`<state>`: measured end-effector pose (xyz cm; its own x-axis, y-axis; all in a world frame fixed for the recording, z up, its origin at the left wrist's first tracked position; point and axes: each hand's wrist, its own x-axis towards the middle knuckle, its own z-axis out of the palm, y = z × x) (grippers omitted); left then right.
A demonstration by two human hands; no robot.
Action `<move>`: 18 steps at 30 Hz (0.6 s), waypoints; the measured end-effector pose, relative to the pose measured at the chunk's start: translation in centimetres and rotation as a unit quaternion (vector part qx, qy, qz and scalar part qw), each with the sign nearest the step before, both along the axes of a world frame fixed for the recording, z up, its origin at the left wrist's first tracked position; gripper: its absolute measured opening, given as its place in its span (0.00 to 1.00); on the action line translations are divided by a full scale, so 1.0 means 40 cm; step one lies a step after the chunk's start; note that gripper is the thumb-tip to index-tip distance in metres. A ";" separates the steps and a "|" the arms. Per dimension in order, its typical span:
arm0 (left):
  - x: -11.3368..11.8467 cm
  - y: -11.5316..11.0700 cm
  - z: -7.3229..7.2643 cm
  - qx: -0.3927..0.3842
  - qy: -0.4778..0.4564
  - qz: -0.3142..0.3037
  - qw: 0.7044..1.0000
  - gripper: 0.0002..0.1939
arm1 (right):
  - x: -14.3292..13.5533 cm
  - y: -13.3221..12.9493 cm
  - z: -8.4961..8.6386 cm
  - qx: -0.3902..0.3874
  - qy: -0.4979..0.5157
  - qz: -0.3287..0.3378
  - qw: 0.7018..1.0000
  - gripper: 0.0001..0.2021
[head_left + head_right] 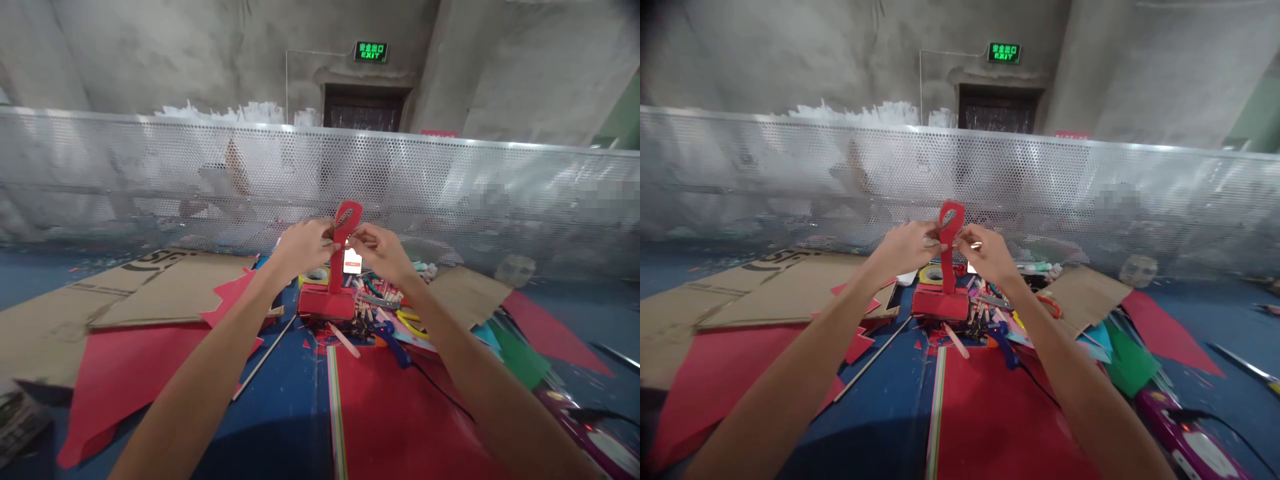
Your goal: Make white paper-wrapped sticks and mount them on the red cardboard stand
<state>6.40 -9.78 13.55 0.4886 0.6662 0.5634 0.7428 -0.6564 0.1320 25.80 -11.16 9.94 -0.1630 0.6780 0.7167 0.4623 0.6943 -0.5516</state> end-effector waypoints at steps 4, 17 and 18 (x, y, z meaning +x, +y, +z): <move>-0.010 0.008 0.000 -0.007 0.000 0.019 1.000 0.13 | 0.027 0.003 0.010 0.009 0.045 -0.034 0.998 0.06; -0.022 0.064 -0.025 0.034 0.028 -0.005 0.999 0.19 | 0.187 0.115 -0.117 -0.158 -0.242 -0.069 0.955 0.18; -0.022 0.069 -0.027 0.038 0.032 -0.009 0.999 0.20 | 0.169 0.114 -0.123 -0.149 -0.225 -0.049 0.961 0.23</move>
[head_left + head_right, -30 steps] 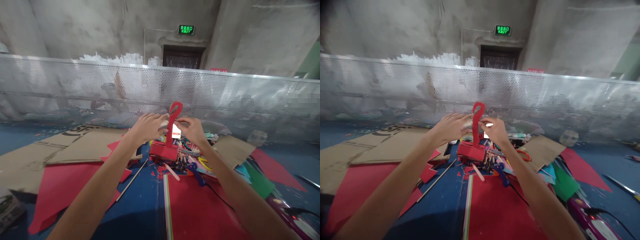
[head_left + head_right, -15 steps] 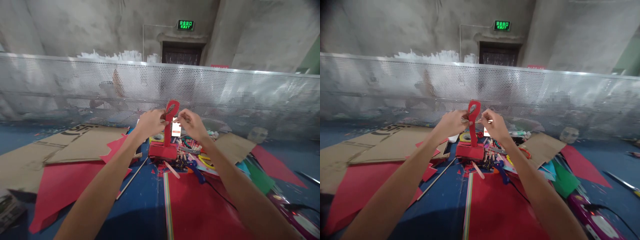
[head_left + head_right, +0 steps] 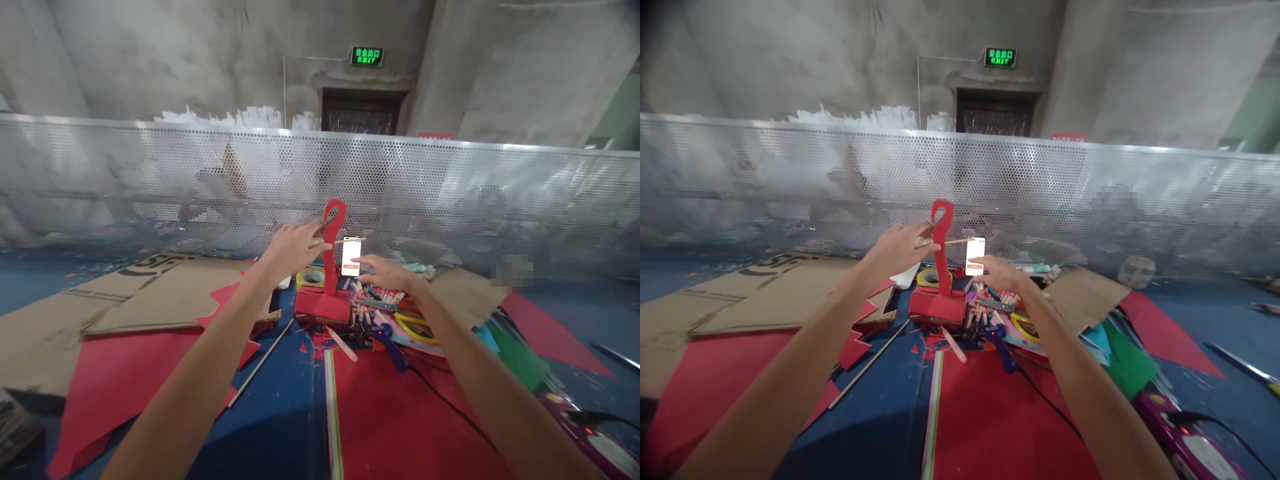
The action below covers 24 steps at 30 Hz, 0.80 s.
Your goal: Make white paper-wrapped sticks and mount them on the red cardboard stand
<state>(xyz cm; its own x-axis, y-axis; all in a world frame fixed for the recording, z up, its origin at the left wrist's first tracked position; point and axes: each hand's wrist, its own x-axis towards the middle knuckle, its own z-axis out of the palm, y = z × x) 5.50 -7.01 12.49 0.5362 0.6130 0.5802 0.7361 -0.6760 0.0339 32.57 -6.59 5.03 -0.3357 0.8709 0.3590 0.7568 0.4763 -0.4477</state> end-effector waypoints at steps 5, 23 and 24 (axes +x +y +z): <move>-0.055 0.038 0.006 -0.039 0.027 -0.038 0.998 0.36 | -0.136 -0.029 -0.004 -0.011 0.165 0.085 0.983 0.27; -0.130 0.166 -0.077 -0.222 -0.184 -0.191 0.938 0.18 | -0.185 0.030 -0.060 -0.054 0.308 0.111 0.943 0.13; -0.127 0.162 -0.074 -0.218 -0.203 -0.188 0.936 0.19 | -0.186 0.027 -0.058 -0.053 0.304 0.109 0.945 0.12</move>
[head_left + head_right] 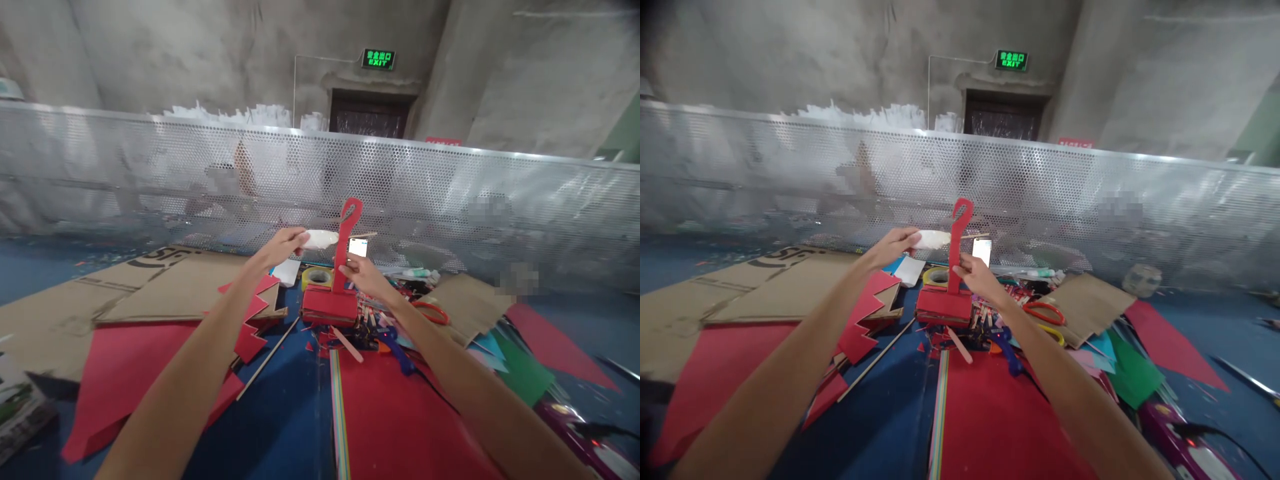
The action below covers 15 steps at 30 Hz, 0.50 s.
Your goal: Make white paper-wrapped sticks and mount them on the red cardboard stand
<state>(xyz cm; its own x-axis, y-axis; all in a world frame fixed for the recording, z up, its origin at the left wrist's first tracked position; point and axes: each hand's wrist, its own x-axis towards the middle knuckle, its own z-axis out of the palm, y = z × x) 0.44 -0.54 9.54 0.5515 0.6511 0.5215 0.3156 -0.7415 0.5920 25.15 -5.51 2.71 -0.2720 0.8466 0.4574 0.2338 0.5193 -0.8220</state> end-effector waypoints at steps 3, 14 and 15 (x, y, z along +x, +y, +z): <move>0.002 -0.014 0.010 -0.025 -0.037 0.000 0.999 0.20 | -0.006 -0.004 0.001 0.000 -0.011 -0.013 1.000 0.11; -0.024 0.090 -0.117 -0.066 0.191 0.067 0.977 0.27 | 0.074 0.011 0.084 -0.040 0.102 -0.088 0.990 0.16; -0.008 0.097 -0.141 -0.061 0.212 0.056 0.974 0.24 | 0.091 0.016 0.097 -0.033 0.115 -0.107 0.987 0.16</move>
<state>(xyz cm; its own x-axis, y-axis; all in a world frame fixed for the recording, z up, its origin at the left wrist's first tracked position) 0.13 3.33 3.88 0.6230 0.7618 0.1776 0.6255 -0.6215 0.4718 28.77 -4.89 6.57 0.0211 0.9032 0.4286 0.1360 0.4221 -0.8963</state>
